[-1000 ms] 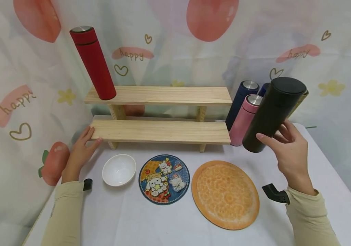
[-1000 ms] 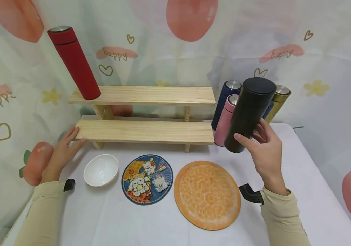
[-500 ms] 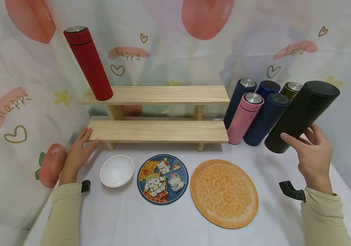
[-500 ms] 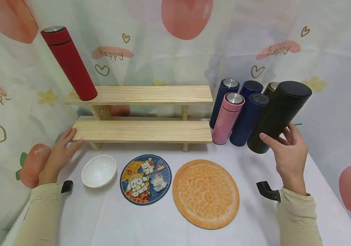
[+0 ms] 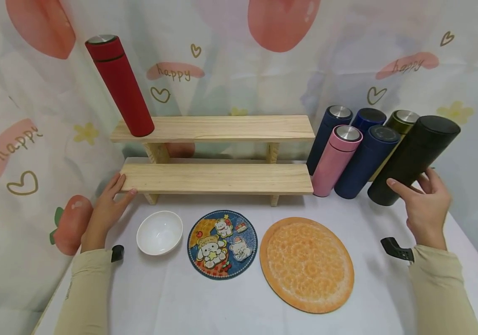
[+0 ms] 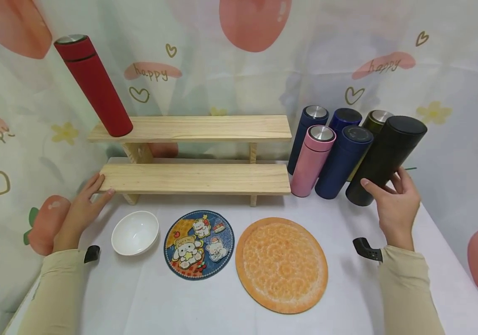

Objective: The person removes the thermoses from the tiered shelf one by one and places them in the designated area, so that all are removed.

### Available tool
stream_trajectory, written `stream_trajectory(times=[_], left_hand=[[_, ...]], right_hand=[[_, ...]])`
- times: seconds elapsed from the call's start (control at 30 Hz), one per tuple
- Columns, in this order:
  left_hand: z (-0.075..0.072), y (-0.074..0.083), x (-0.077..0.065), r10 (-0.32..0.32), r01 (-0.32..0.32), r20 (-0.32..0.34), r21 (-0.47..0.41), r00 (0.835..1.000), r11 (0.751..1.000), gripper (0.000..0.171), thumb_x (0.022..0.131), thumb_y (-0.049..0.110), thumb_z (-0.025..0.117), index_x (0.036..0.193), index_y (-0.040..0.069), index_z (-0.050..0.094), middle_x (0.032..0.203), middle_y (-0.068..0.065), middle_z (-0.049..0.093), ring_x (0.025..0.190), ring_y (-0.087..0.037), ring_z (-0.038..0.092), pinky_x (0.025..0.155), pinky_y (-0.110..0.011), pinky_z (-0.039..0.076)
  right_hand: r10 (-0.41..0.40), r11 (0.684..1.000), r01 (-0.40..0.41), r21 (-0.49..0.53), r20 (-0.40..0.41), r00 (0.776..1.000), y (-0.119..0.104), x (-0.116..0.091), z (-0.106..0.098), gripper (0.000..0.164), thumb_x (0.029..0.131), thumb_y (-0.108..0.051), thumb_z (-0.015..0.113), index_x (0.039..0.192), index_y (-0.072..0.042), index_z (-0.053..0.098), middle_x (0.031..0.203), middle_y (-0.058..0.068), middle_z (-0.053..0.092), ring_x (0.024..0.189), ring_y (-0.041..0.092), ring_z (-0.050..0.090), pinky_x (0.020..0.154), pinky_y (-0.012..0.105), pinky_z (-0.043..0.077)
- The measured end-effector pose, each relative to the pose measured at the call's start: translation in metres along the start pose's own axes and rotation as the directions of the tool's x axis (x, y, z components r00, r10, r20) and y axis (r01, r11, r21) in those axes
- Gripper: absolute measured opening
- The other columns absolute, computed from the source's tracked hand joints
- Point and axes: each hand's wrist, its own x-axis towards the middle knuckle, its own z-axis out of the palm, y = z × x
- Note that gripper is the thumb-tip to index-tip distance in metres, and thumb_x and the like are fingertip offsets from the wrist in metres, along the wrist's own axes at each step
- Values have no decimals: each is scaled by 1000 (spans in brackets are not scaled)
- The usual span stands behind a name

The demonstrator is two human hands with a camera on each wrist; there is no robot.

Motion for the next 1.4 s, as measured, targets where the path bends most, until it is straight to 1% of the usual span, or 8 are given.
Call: stream_trajectory(times=[0.1, 0.23, 0.43, 0.67, 0.87, 1.07, 1.3, 1.4], left_hand=[[0, 2, -1, 2, -2, 1, 1, 1000, 1000, 78, 110, 41, 64, 169, 6, 26, 177, -17, 16, 159, -49, 16, 122, -71, 18], [0, 4, -1, 7, -7, 1, 7, 1000, 1000, 78, 110, 40, 63, 169, 5, 27, 178, -17, 15, 159, -49, 16, 122, -71, 18], [0, 5, -1, 0, 0, 3, 8, 1000, 1000, 78, 110, 41, 63, 169, 5, 26, 177, -17, 15, 160, -48, 15, 123, -71, 17], [1, 5, 0, 6, -6, 1, 11, 1000, 1000, 79, 110, 42, 63, 169, 5, 26, 177, -19, 16, 159, -49, 15, 122, -71, 18], [-1, 5, -1, -9, 9, 10, 6, 1000, 1000, 80, 110, 43, 63, 170, 7, 24, 178, -16, 14, 160, -48, 13, 122, -72, 17], [-2, 6, -2, -4, 4, 5, 12, 1000, 1000, 80, 110, 43, 63, 169, 5, 25, 177, -18, 15, 160, -49, 14, 123, -71, 17], [-1, 5, -2, -15, 15, 4, 16, 1000, 1000, 80, 110, 44, 62, 170, 7, 24, 178, -16, 14, 160, -48, 14, 123, -71, 18], [0, 5, -2, -19, 19, 8, 15, 1000, 1000, 81, 110, 45, 62, 170, 7, 24, 178, -17, 14, 160, -48, 14, 123, -71, 17]], right_hand=[[19, 999, -19, -28, -5, 1000, 8, 9, -1, 89, 87, -9, 91, 161, -34, 50, 164, -3, 49, 134, 13, 55, 125, 39, 28], [35, 998, -34, -60, 10, 999, 19, 19, -3, 90, 90, -13, 90, 164, -37, 45, 168, -6, 43, 153, 15, 40, 127, 47, 18], [35, 997, -34, -75, 21, 999, 32, 30, 0, 91, 92, -9, 86, 166, -36, 41, 169, -6, 40, 155, 16, 37, 127, 44, 19], [30, 998, -29, -54, 3, 1000, 42, 39, 3, 87, 92, -1, 84, 163, -35, 47, 167, -5, 45, 149, 14, 44, 127, 40, 23], [17, 997, -17, -71, 0, 1000, 46, 42, 5, 85, 92, -5, 85, 162, -35, 48, 165, -4, 47, 145, 15, 48, 126, 39, 26], [25, 997, -23, -77, 21, 999, 49, 44, 6, 87, 94, -7, 84, 165, -34, 42, 168, -3, 43, 140, 17, 51, 126, 40, 26], [21, 992, -13, -122, 71, 997, 52, 46, 6, 88, 98, -11, 80, 169, -33, 33, 172, -2, 36, 148, 19, 45, 127, 42, 24], [27, 991, -19, -132, 58, 998, 50, 42, 5, 92, 98, -12, 80, 171, -31, 26, 175, -2, 29, 155, 21, 37, 127, 41, 23]])
